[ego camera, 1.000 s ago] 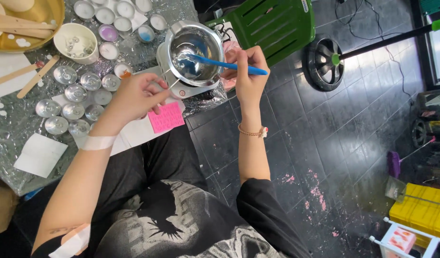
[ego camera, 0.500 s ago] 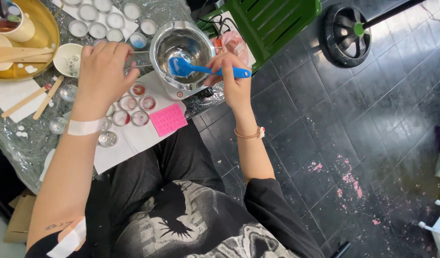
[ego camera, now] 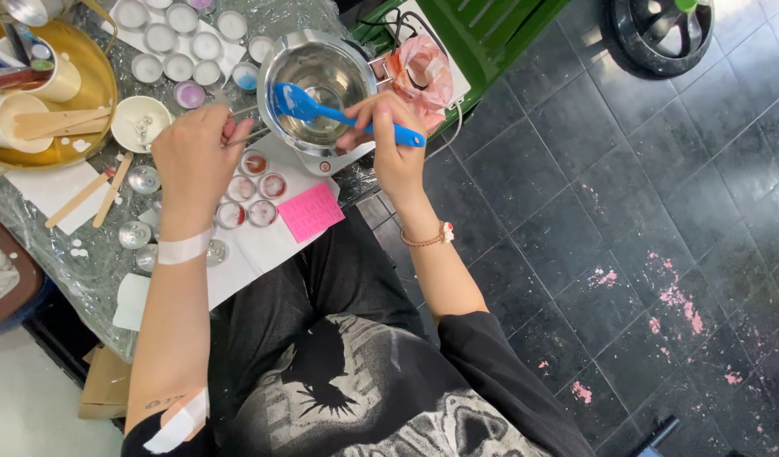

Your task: Stirring a liquid in a small metal pot using a spatula while it heats on a hot plate.

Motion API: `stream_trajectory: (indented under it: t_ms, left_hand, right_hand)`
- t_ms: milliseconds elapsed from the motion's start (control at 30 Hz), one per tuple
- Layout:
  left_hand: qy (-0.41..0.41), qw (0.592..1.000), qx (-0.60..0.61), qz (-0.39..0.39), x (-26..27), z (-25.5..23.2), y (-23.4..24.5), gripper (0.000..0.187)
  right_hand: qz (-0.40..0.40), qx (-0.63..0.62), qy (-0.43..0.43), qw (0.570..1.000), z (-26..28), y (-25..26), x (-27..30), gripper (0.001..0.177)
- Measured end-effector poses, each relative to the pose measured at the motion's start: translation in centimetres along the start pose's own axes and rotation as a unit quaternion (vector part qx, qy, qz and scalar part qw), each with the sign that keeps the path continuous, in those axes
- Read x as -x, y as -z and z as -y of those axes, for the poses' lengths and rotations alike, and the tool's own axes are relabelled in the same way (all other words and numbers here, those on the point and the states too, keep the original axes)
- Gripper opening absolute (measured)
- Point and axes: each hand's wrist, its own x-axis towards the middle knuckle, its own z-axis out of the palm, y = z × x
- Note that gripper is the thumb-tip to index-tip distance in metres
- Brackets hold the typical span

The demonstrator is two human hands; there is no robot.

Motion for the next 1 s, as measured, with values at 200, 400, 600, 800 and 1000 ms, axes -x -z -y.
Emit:
stream_trajectory:
  t_ms: [200, 400, 600, 800, 1000]
  left_hand:
    - [0.05, 0.998, -0.037, 0.009, 1.2, -1.3, -0.4, 0.036]
    - [0.126, 0.99, 0.044, 0.034, 2.9, -5.2, 0.6, 0.029]
    - [0.192, 0.954, 0.213, 0.088, 3.9, -7.1, 1.4, 0.027]
    - [0.249, 0.751, 0.588, 0.168, 5.9, -8.4, -2.1, 0.024]
    - [0.232, 0.664, 0.687, 0.185, 7.1, -9.7, -6.3, 0.03]
  right_hand:
    - [0.001, 0.025, 0.024, 0.999, 0.1, -0.3, 0.5, 0.041]
    - [-0.017, 0.076, -0.004, 0.997, 0.5, 0.2, -0.7, 0.033]
    - [-0.053, 0.124, -0.002, 0.991, 2.7, 2.3, -1.6, 0.016]
    - [0.025, 0.125, -0.002, 0.992, 1.5, 1.7, -1.4, 0.013]
    - [0.058, 0.137, 0.015, 0.989, 1.9, 0.4, -3.5, 0.013]
